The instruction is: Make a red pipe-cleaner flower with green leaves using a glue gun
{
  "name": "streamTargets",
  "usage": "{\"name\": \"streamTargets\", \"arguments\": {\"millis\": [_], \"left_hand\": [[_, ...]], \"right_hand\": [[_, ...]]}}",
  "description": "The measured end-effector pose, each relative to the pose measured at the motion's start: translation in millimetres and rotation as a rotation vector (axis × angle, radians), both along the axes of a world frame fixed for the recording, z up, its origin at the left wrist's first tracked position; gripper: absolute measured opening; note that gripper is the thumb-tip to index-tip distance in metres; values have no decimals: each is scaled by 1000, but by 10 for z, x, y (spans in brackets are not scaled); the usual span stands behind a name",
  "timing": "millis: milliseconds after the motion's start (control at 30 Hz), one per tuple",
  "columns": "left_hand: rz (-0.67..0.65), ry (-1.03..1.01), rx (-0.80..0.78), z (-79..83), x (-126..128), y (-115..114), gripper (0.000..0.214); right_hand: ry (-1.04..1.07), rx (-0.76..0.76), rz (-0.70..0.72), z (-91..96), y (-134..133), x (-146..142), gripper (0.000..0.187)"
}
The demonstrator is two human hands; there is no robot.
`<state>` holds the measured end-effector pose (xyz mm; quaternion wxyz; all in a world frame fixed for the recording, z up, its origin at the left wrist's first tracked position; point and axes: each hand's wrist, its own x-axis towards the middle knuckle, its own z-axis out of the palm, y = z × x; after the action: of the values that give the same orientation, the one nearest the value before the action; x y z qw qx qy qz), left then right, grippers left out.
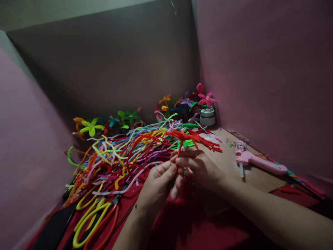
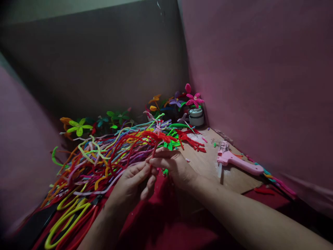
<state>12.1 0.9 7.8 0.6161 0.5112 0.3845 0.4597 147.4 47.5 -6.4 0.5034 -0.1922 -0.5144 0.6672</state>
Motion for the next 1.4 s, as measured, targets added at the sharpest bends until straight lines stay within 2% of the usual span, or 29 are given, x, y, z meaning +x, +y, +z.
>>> {"name": "streamTargets", "arguments": {"millis": [133, 233, 300, 367, 467, 567, 700, 800, 867, 1000, 1067, 1167, 1300, 1367, 1400], "left_hand": [[250, 533, 317, -51, 62, -10, 20], [428, 963, 686, -185, 51, 19, 16], [486, 1192, 895, -258, 23, 44, 17], [510, 1292, 1032, -289, -3, 59, 20], [546, 1234, 1092, -270, -19, 59, 18], [587, 1145, 1019, -221, -20, 47, 18], [593, 990, 858, -161, -17, 32, 16], [546, 803, 639, -110, 2, 17, 15], [507, 614, 439, -73, 20, 12, 16], [318, 106, 30, -23, 29, 25, 20], [191, -99, -88, -16, 5, 36, 19], [17, -281, -192, -11, -51, 50, 17], [-67, -297, -203, 7, -83, 54, 15], [-13, -147, -146, 4, -62, 47, 19], [58, -12, -73, -7, -45, 41, 22]], "right_hand": [[-18, -36, -117, -36, 24, -24, 7], [-12, -91, -144, -65, 14, -48, 8], [-31, -78, -151, -64, -1, -58, 10], [-66, -45, -146, -40, -20, -59, 12], [-110, -32, -130, 23, -47, -52, 12], [-173, 7, -90, 63, -58, -50, 11], [-210, 49, -77, 18, -44, -64, 14], [-128, 24, -81, -25, -32, -69, 17], [-88, -4, -96, -23, -29, -62, 16], [-121, 26, -68, 1, -9, -46, 13], [-57, 1, 12, -18, 9, -50, 15], [76, -88, 115, -80, 30, -61, 17], [138, -182, 94, -134, 39, -65, 14], [152, -197, 46, -135, 41, -66, 14], [147, -185, 14, -130, 40, -65, 14]]}}
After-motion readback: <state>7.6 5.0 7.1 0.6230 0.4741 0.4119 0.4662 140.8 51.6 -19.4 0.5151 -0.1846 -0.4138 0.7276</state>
